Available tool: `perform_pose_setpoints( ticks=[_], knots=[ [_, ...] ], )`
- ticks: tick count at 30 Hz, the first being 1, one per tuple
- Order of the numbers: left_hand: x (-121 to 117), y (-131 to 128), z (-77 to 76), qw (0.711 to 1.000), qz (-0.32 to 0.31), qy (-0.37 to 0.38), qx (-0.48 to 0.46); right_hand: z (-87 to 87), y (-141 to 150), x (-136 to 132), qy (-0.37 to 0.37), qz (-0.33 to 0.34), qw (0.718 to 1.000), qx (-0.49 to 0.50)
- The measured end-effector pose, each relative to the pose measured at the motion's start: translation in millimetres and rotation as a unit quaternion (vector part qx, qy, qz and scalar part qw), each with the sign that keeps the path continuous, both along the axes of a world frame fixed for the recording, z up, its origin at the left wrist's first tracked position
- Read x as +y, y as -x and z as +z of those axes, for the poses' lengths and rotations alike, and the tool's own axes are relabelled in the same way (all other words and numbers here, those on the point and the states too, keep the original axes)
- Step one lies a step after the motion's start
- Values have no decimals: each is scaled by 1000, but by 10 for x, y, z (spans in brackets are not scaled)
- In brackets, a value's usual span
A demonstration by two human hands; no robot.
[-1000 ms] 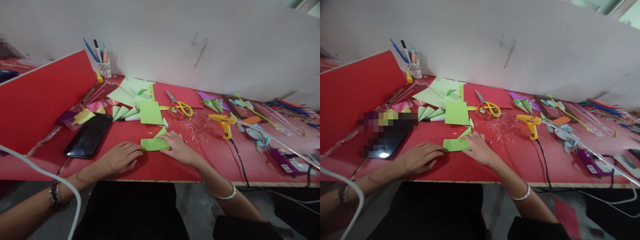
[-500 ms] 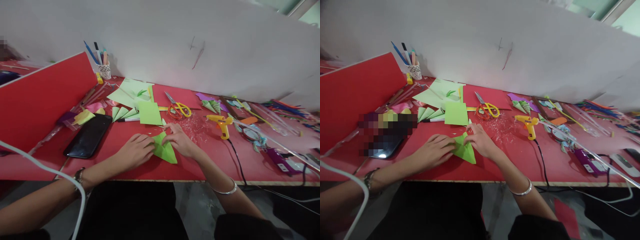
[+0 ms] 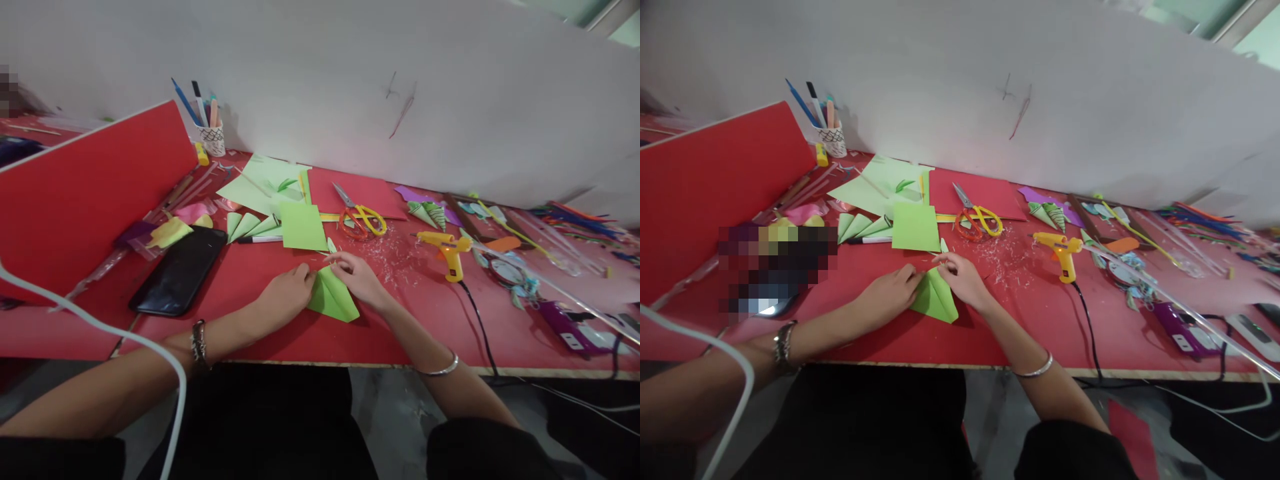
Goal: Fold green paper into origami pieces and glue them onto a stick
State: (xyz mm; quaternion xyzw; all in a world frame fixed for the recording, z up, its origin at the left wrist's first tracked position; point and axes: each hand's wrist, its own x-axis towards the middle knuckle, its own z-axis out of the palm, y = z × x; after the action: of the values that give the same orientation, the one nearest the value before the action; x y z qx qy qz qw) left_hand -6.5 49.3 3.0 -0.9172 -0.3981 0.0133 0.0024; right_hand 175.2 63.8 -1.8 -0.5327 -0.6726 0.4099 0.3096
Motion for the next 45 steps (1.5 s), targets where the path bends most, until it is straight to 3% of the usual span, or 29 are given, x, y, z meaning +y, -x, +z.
perform_pose_setpoints(
  ticks=[6, 12, 19, 25, 30, 34, 45],
  knots=[
    [-26, -43, -17, 1000, -2, -23, 6, -52, 27, -73, -32, -19, 996, -76],
    [-26, -55, 19, 1000, -8, -17, 11, -14, 58, -134, -121, -24, 960, -253],
    [-29, -82, 30, 1000, -1, -8, 28, -9, 38, -193, -129, -19, 945, -300],
    [-137, -89, 104, 999, 26, 10, 32, -41, -31, -200, -124, -40, 950, -283],
    [-182, -81, 105, 999, 5, 3, 37, -2, -28, -272, -55, -61, 985, -152],
    [-202, -105, 106, 999, 9, -8, 46, -5, -40, -352, 7, -14, 997, -79],
    [-237, -137, 82, 997, 8, -43, 61, -14, -146, -442, -55, -37, 990, -126]
  ],
)
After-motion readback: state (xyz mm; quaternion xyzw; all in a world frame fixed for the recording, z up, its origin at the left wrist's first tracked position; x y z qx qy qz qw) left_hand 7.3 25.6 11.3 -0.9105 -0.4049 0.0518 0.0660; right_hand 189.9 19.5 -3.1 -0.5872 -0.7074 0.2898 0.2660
